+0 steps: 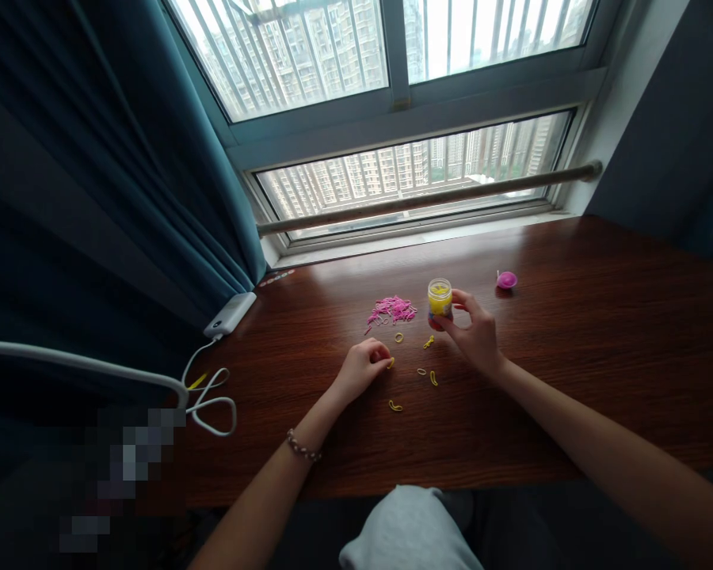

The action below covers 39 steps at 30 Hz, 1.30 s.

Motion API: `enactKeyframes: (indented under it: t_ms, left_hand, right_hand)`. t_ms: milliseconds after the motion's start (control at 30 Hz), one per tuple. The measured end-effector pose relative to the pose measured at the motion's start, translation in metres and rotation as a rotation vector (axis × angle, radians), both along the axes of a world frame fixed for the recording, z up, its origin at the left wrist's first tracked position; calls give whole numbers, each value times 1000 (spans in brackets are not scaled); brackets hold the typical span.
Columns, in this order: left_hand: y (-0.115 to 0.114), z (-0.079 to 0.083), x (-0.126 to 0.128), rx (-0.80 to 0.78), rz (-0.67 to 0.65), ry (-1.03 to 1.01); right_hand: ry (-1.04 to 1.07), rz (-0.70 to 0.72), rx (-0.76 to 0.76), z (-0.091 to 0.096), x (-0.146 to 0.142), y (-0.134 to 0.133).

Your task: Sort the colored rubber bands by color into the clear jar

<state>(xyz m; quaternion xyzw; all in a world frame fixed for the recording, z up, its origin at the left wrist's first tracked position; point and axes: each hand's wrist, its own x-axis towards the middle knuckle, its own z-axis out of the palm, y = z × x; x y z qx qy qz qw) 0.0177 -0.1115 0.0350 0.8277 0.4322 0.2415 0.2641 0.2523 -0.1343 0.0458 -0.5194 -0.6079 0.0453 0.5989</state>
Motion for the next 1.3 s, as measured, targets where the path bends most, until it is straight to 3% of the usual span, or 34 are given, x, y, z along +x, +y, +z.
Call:
enactKeyframes:
  t_ms: [100,200,367,600,800,1000,1200,1300]
  left_hand:
    - [18,-5,13,62,81,-4]
    - [36,-11,24,7,117,-12]
    - [52,-12,37,-38,97,47]
    - [38,-6,62,-52,-71,-64]
    - [25,-2,76,84,-74,52]
    - [18,-1,72,244,-65,163]
    - [37,6,45,31,88,-202]
    - [40,12,38,5,120,-355]
  right_hand:
    - [-4,5,9,-2,2,2]
    - [-5,5,10,-3,5,3]
    - [-5,4,5,-2,5,5]
    - [-19,11,9,1,4,3]
    - [-44,13,9,-1,5,5]
    - [-164,14,30,-2,7,5]
    - [-438,2,32,-4,14,9]
    - [-529,-21,11,-9,15,11]
